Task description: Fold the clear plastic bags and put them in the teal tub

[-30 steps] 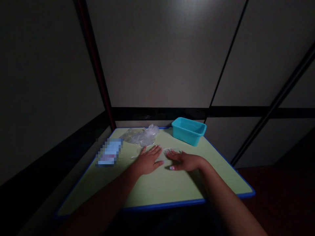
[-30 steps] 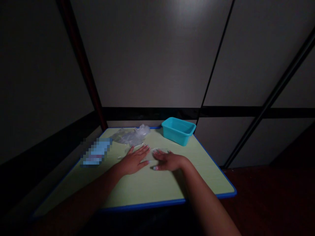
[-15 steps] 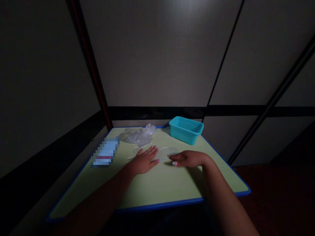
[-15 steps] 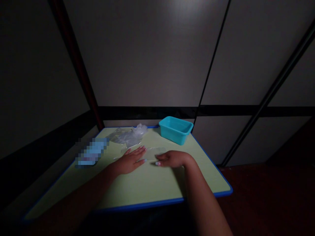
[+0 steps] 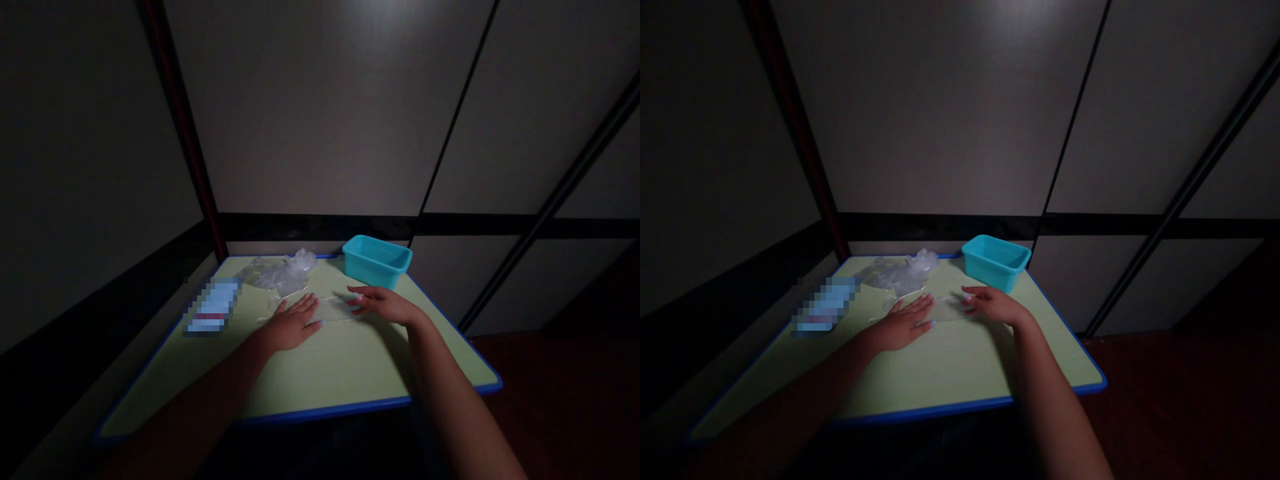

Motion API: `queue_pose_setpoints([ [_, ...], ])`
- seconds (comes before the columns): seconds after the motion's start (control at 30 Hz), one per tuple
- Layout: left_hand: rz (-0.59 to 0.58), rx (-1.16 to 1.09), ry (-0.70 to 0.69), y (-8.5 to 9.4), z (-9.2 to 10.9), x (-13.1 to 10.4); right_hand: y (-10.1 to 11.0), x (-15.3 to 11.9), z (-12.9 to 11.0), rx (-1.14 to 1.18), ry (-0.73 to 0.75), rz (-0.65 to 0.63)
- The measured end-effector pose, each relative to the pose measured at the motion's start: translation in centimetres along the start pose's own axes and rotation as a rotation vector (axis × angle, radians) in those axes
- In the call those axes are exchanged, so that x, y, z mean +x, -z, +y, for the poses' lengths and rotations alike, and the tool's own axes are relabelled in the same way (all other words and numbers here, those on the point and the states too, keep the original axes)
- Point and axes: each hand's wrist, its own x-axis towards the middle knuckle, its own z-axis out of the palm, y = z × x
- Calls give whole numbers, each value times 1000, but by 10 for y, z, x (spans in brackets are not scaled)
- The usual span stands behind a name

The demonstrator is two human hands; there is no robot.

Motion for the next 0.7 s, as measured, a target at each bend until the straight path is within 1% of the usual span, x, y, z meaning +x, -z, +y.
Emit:
queue_pose_setpoints([
  [0.03,-1,-1,0,0,0,0,-4,5,2,-61,14,62],
  [0.1,-1,1,0,0,0,0,-11,13,5,-257,48,196],
  [0.13,0,3,1,-1,0,0,-16,17,7,-361,57,234],
  [0.17,1,5,3,-2,0,0,-20,20,9,-452,60,241],
  [0.27,11,12,6,-5,-1,1,-31,26,12,-640,54,161],
  [0.37,14,14,7,-6,-2,2,-40,29,12,-745,35,100],
  [0.5,16,21,5,-7,-2,3,-45,30,10,-800,-21,72],
  [0.6,37,36,3,-8,-2,3,-44,30,13,-812,-70,71],
  [0.7,30,43,6,-9,-2,3,-42,30,15,-831,-123,62],
])
